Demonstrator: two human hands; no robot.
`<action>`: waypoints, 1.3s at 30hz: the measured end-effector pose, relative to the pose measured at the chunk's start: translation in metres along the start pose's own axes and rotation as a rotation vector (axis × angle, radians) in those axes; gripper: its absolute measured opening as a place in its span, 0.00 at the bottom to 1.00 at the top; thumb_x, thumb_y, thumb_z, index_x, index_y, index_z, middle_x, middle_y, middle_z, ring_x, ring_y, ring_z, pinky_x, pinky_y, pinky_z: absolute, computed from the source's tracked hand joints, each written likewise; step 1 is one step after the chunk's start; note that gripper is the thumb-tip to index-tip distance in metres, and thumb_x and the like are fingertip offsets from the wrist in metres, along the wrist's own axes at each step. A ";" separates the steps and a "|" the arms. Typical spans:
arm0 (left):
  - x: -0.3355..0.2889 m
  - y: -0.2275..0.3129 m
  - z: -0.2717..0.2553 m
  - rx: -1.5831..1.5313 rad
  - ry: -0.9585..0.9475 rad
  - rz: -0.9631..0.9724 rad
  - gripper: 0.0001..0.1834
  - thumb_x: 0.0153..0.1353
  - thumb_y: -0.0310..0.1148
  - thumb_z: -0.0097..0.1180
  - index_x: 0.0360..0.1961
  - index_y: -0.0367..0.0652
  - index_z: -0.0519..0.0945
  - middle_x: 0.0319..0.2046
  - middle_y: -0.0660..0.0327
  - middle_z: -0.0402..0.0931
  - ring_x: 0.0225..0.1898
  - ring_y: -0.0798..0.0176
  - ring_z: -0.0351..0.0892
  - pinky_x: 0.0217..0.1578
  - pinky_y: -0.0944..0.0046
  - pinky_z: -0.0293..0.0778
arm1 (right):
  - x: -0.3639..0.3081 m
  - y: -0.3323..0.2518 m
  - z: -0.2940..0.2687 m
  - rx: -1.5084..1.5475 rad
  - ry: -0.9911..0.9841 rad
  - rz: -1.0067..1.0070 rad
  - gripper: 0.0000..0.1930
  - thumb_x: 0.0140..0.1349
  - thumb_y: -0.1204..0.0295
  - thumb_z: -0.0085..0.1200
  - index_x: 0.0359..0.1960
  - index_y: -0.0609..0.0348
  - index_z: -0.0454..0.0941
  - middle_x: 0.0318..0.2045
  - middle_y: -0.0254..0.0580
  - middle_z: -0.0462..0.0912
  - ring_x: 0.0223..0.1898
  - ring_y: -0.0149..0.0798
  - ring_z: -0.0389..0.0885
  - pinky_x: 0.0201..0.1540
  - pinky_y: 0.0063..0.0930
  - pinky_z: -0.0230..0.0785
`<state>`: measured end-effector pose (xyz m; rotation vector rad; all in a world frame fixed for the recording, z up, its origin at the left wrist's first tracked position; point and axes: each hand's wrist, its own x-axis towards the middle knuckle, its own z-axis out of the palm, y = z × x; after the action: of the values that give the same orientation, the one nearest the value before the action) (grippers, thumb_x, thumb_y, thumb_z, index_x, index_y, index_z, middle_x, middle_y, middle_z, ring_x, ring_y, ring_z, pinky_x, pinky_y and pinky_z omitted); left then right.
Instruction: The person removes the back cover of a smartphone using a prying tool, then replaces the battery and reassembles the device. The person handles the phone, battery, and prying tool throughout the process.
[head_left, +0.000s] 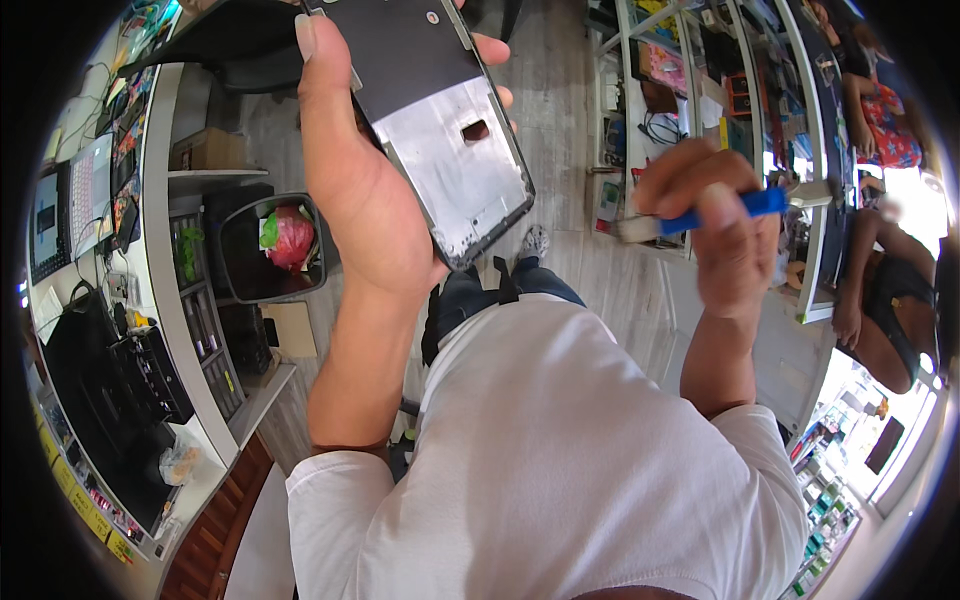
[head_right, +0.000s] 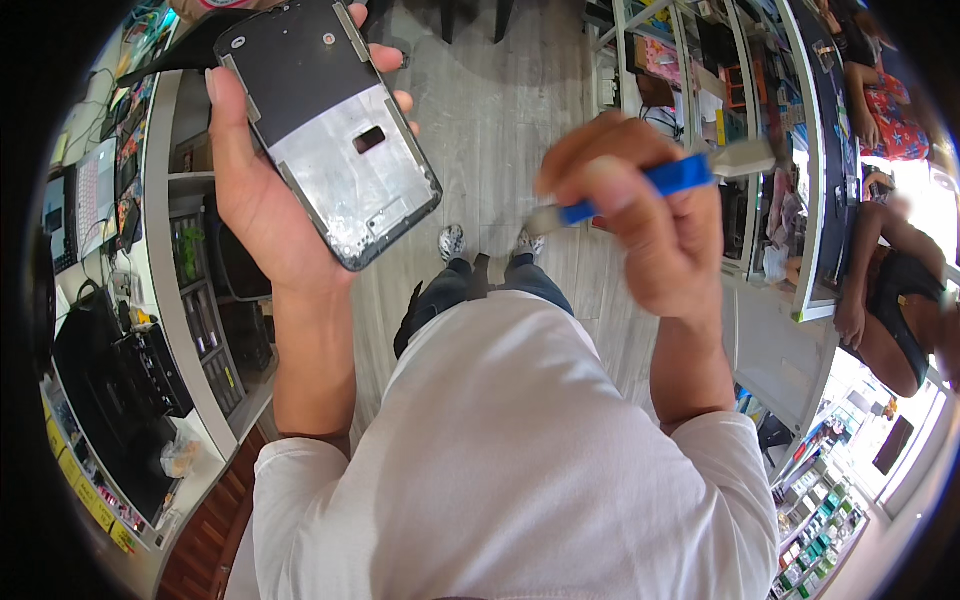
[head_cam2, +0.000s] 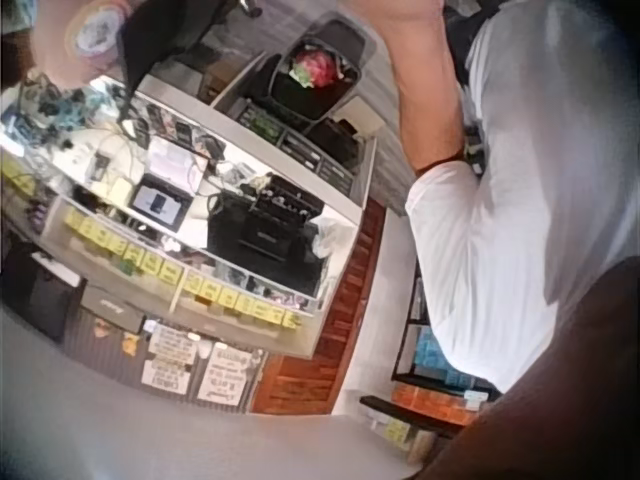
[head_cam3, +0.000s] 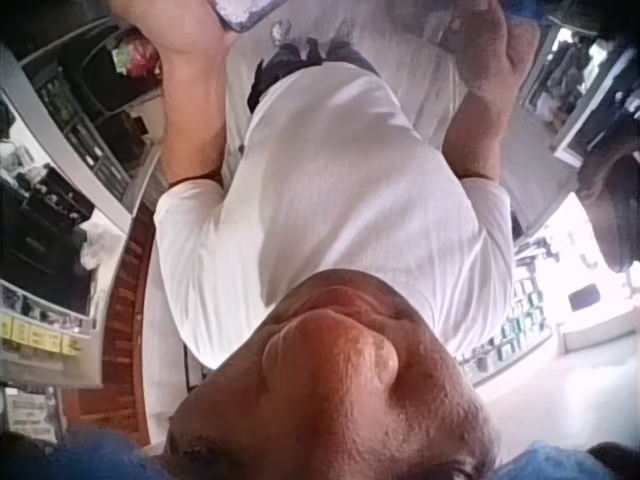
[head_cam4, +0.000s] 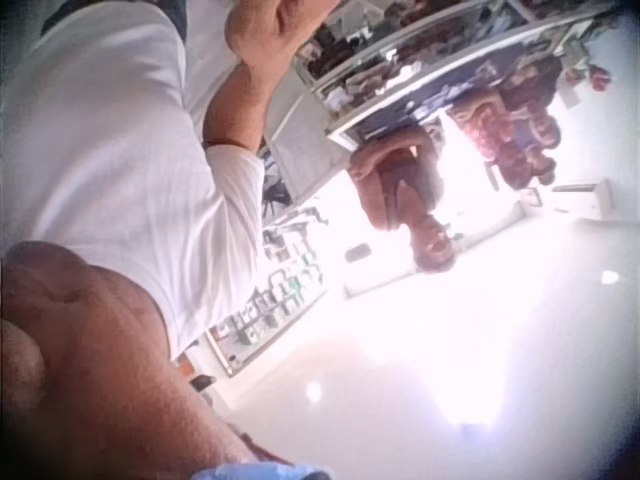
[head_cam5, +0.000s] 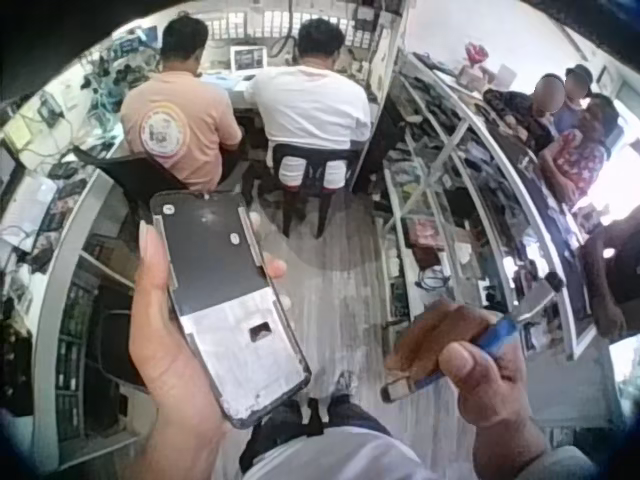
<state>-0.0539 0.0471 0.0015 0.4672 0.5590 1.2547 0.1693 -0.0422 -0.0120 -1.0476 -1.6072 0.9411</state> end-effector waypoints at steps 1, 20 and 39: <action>-0.001 0.000 0.003 -0.025 0.004 0.011 0.34 0.76 0.61 0.37 0.56 0.39 0.77 0.47 0.52 0.82 0.39 0.58 0.86 0.34 0.62 0.85 | 0.002 -0.001 0.000 0.014 0.039 0.018 0.06 0.73 0.77 0.51 0.38 0.64 0.81 0.47 0.46 0.85 0.42 0.35 0.83 0.41 0.29 0.74; -0.015 -0.016 -0.007 0.370 -0.275 0.364 0.39 0.77 0.63 0.30 0.64 0.35 0.68 0.53 0.46 0.78 0.47 0.55 0.82 0.48 0.57 0.80 | 0.018 -0.012 0.067 -0.233 0.224 0.329 0.08 0.60 0.73 0.66 0.34 0.64 0.81 0.22 0.35 0.75 0.21 0.26 0.69 0.25 0.24 0.62; -0.018 -0.025 -0.005 0.232 -0.189 0.495 0.33 0.78 0.58 0.29 0.63 0.38 0.66 0.55 0.52 0.74 0.54 0.60 0.73 0.58 0.59 0.69 | 0.030 0.005 0.078 -0.344 0.268 0.112 0.10 0.56 0.75 0.66 0.34 0.60 0.76 0.25 0.36 0.80 0.24 0.28 0.77 0.27 0.24 0.70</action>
<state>-0.0417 0.0235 -0.0150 0.9506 0.4425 1.5994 0.0902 -0.0199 -0.0264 -1.4481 -1.5260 0.5739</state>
